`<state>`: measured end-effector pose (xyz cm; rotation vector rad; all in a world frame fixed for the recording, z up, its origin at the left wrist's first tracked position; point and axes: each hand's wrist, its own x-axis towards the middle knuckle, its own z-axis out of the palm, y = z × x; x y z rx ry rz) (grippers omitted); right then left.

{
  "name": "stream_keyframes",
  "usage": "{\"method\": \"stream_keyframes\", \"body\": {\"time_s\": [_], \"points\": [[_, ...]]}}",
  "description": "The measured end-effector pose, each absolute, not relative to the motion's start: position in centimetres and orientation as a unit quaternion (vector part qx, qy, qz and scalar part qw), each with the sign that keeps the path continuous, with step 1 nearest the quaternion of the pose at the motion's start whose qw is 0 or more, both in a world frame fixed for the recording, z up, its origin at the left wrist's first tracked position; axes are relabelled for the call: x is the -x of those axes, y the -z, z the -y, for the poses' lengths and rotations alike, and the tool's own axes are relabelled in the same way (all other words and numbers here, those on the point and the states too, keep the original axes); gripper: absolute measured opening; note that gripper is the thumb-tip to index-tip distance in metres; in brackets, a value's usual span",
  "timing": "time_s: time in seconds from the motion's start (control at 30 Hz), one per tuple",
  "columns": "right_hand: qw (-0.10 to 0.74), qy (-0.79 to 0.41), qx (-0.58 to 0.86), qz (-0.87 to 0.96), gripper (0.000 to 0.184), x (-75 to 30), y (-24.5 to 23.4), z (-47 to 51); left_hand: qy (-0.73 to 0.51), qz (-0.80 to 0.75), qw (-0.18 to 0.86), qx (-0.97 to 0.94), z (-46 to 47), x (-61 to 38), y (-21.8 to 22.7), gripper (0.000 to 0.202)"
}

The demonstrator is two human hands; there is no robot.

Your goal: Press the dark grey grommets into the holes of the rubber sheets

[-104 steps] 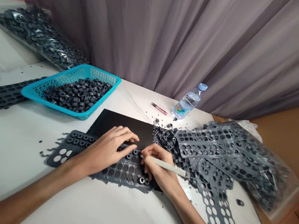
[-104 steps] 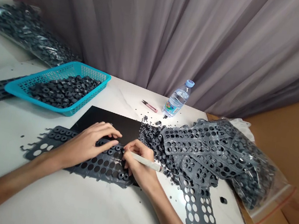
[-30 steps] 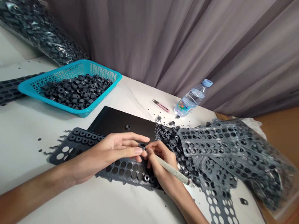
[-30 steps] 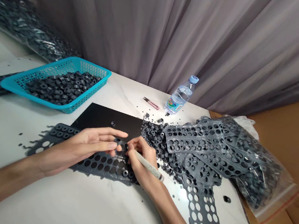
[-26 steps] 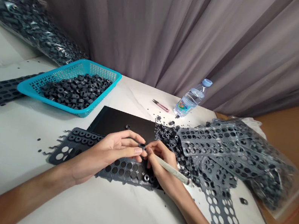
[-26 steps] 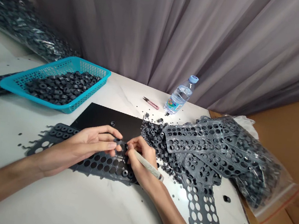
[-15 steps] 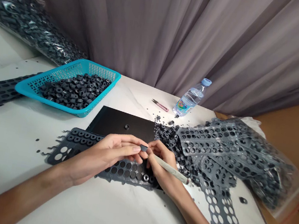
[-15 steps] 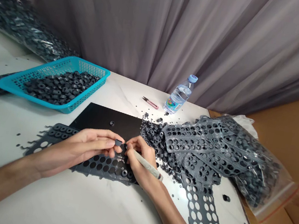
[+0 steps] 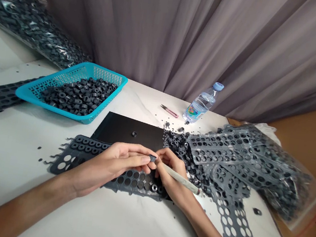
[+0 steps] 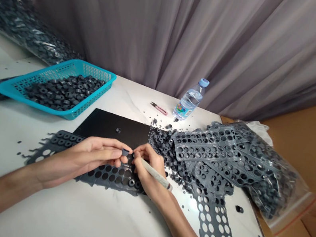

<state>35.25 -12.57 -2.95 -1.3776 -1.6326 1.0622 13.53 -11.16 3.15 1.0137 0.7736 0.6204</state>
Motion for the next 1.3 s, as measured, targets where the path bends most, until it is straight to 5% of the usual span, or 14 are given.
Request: {"method": "stream_keyframes", "body": {"time_s": [0.43,0.63,0.7,1.1,1.3], "points": [[0.369,-0.408,0.536,0.640,0.010,-35.3,3.2,12.5,-0.285,-0.364,0.707,-0.535,10.8,-13.5,-2.2,0.029],[0.367,-0.403,0.547,0.636,0.010,-35.3,3.5,12.4,-0.321,-0.478,0.291,-0.764,8.5,-12.0,0.6,0.018],[0.367,-0.405,0.545,0.636,0.009,-35.3,3.5,12.5,-0.314,-0.483,0.224,-0.786,7.6,-11.3,1.1,0.018],[0.356,-0.456,0.516,0.632,0.013,-35.4,2.6,12.8,-0.300,-0.471,0.145,-0.817,6.0,-10.0,2.1,0.035],[0.354,-0.401,0.547,0.644,0.015,-35.0,1.9,13.1,-0.231,-0.383,0.236,-0.862,8.5,-11.7,0.9,0.023]]}}
